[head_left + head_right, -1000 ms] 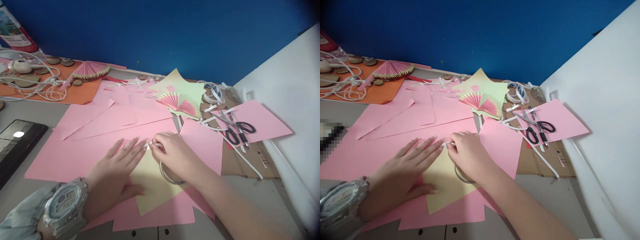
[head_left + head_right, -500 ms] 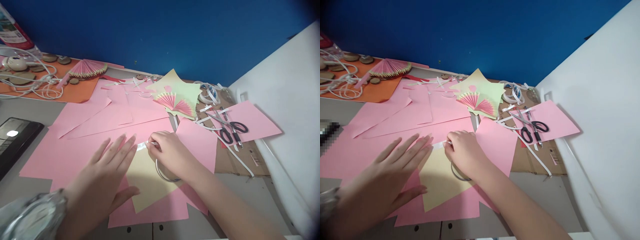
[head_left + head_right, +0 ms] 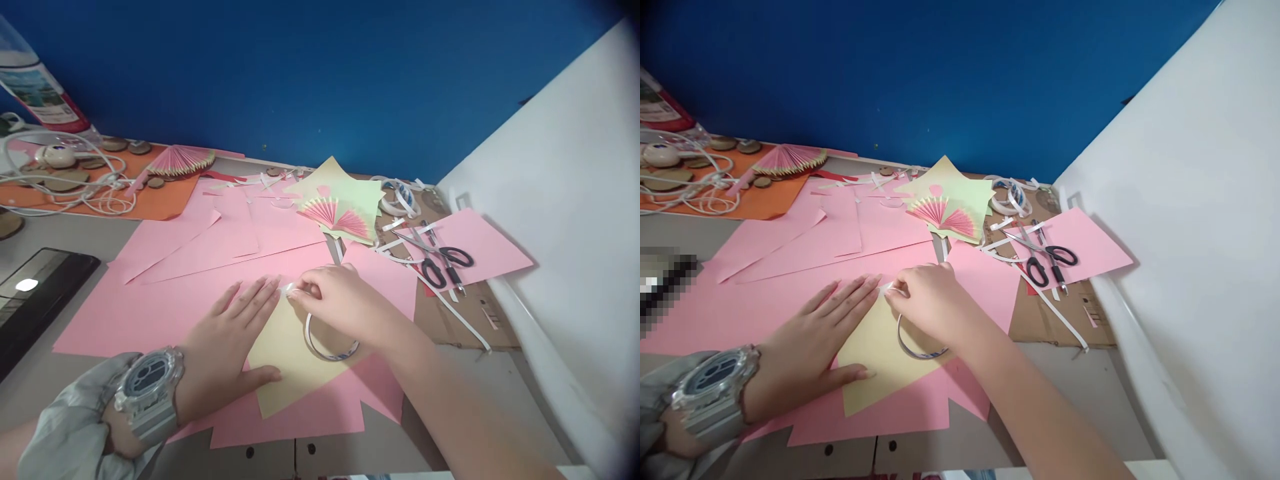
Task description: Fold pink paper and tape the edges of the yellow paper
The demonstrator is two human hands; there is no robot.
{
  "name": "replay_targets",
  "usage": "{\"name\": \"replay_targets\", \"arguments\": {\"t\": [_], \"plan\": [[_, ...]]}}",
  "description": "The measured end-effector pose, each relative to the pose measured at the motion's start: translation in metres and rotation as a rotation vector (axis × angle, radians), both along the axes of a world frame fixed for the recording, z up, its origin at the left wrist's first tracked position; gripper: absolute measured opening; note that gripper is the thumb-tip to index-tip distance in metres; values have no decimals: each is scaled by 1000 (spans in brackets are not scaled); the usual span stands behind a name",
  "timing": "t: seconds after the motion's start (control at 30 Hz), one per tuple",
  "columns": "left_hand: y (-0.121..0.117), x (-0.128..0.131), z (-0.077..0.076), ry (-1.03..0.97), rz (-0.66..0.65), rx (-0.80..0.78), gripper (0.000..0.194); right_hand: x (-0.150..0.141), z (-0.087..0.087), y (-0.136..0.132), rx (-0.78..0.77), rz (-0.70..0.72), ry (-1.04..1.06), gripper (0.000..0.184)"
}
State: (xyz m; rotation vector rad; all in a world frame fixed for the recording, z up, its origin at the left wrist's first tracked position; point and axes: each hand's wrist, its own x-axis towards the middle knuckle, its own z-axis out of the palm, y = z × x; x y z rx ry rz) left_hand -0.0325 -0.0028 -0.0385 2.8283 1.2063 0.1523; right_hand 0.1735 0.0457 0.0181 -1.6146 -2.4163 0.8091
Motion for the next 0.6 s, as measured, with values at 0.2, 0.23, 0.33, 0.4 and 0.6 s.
{"name": "replay_targets", "arguments": {"t": [0.2,0.23,0.33,0.4,0.6], "plan": [[-1,2,0,-11,21,-3,88,1,5,-2,-60,-39,-40,28],[-2,3,0,-17,33,0,88,1,6,-2,-70,-56,-44,24],[-5,6,1,-23,71,1,88,6,7,0,-73,-131,-51,13],[-5,7,1,-17,75,-1,88,11,6,2,-81,-134,-48,14],[-4,-1,2,-7,8,-11,82,19,-5,9,-174,-8,33,23]]}}
